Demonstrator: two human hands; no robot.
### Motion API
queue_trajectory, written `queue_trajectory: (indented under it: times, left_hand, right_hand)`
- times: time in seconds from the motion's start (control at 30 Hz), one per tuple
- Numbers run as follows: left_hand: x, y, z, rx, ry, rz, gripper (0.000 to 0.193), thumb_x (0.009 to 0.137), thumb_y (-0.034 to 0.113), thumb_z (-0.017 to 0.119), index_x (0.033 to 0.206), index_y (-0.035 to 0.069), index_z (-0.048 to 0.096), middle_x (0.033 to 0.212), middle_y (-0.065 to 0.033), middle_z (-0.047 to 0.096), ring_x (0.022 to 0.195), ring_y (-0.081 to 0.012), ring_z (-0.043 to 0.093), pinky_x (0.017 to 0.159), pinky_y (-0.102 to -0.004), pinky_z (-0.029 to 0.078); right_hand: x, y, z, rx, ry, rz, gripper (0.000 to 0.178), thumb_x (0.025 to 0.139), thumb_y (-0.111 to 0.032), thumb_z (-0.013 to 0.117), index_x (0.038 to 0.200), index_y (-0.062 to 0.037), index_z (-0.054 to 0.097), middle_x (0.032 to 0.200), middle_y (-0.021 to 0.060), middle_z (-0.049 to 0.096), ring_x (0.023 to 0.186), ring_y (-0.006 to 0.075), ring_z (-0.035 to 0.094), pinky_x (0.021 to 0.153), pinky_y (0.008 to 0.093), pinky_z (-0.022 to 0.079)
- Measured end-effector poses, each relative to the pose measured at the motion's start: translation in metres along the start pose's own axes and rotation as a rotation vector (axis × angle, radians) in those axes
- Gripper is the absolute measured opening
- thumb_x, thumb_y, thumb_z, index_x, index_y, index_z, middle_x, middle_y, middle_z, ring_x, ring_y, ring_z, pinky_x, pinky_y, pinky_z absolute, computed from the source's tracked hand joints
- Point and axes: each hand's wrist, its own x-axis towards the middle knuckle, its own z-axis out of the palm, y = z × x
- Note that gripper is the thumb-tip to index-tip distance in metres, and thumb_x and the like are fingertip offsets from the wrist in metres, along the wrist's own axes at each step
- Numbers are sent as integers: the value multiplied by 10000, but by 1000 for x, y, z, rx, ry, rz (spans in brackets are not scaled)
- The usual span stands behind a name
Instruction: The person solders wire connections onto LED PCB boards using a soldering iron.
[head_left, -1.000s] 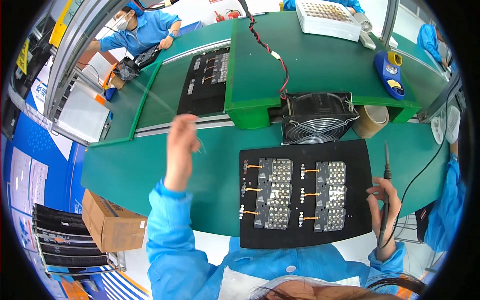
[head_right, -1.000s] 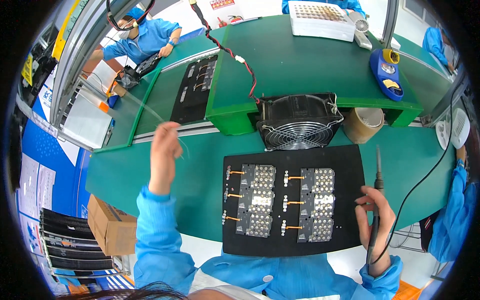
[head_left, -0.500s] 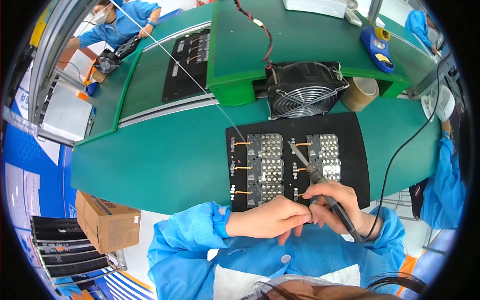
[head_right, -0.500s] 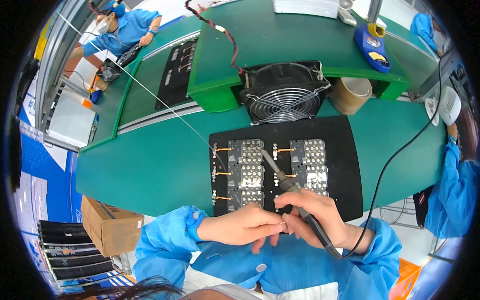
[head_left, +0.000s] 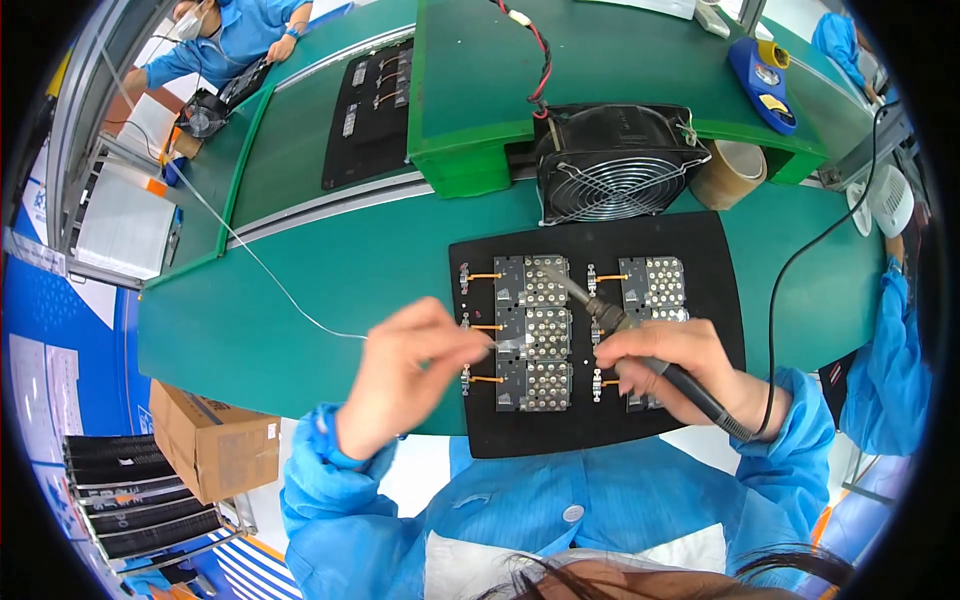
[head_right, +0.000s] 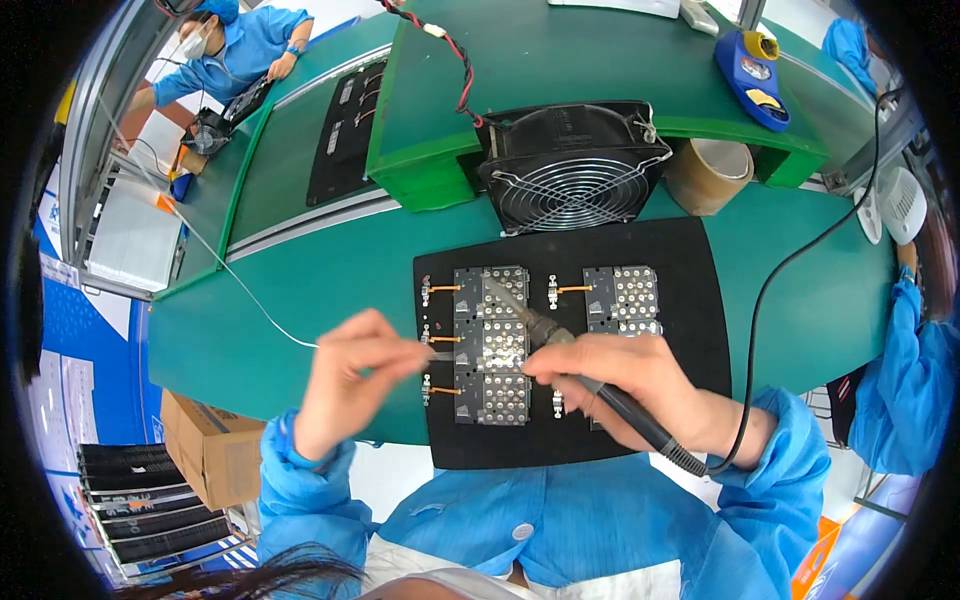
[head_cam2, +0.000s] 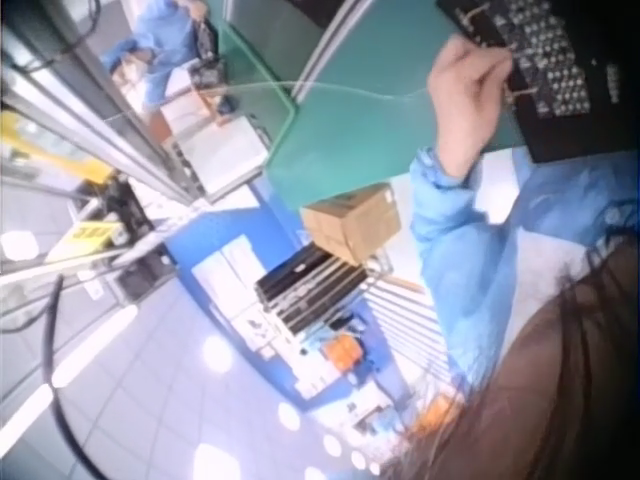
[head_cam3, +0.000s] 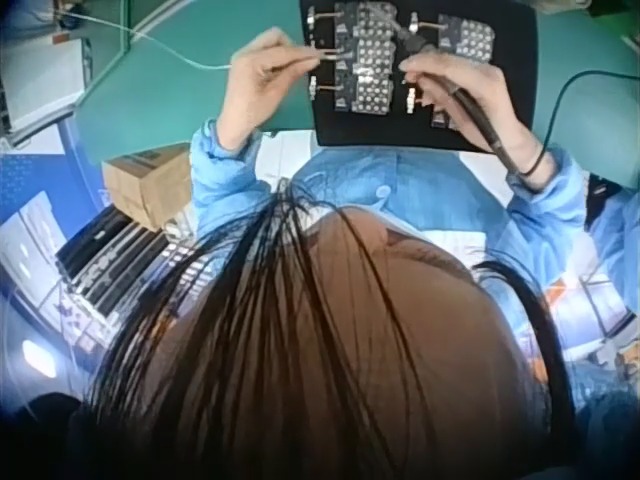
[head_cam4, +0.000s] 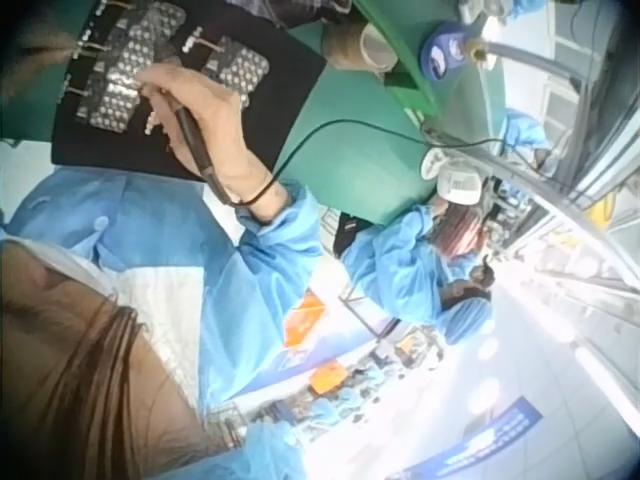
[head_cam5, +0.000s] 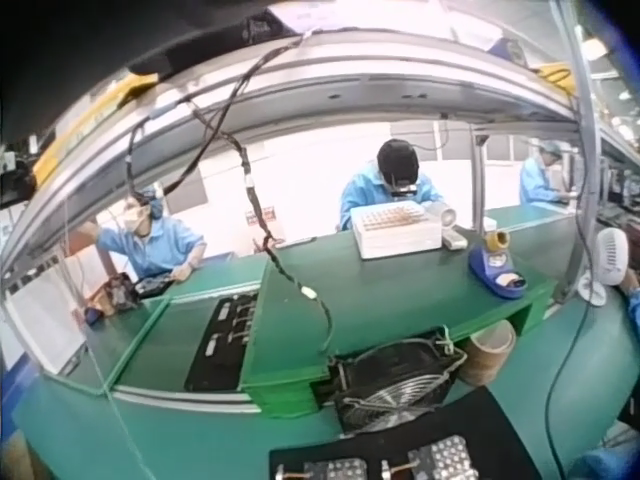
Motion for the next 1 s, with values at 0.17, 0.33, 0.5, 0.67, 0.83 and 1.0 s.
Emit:
queue_trajectory:
  times: [0.17, 0.33, 0.5, 0.67, 0.83, 1.0]
  left_hand:
    - [4, -25, -15, 136, 291, -75, 186, 743, -74, 673, 890, 31, 719, 731, -55, 535, 666, -150, 515, 569, -262, 400]
    - [5, -36, 2, 246, 349, -20, 135, 733, -72, 690, 842, 8, 690, 775, -57, 523, 646, -154, 514, 534, -264, 401]
    - [11, -43, 7, 332, 335, 72, 116, 730, -50, 707, 823, 16, 686, 747, -70, 525, 632, -185, 522, 525, -288, 405]
    - [19, -39, 12, 353, 303, 96, 104, 732, -43, 706, 809, 20, 677, 722, -75, 527, 628, -211, 530, 526, -314, 412]
    - [21, -37, 12, 375, 291, 127, 113, 719, -37, 710, 810, 19, 674, 728, -82, 530, 637, -228, 538, 543, -329, 425]
    - [21, -38, 14, 369, 274, 134, 117, 715, -33, 713, 813, 20, 677, 731, -82, 532, 644, -232, 541, 547, -332, 428]
  right_hand:
    - [34, 14, -10, -443, 33, -260, 433, 760, -12, 717, 1179, -16, 608, 736, 104, 628, 597, 233, 606, 559, 304, 501]
    - [51, 39, -1, -474, 126, -336, 454, 743, -88, 769, 1156, 14, 609, 743, 122, 647, 606, 255, 629, 549, 318, 498]
    - [58, 46, 6, -441, 190, -252, 342, 748, -82, 757, 1052, 35, 652, 774, 143, 677, 629, 252, 663, 561, 312, 515]
    - [56, 50, 2, -432, 197, -222, 301, 755, -82, 742, 1020, 37, 665, 775, 147, 683, 646, 251, 677, 572, 303, 526]
    - [58, 52, 5, -398, 189, -235, 324, 755, -95, 754, 1034, 39, 661, 784, 146, 687, 660, 248, 685, 572, 304, 530]
    - [59, 55, 6, -390, 172, -246, 336, 756, -97, 757, 1046, 40, 658, 790, 146, 690, 661, 241, 686, 573, 299, 530]
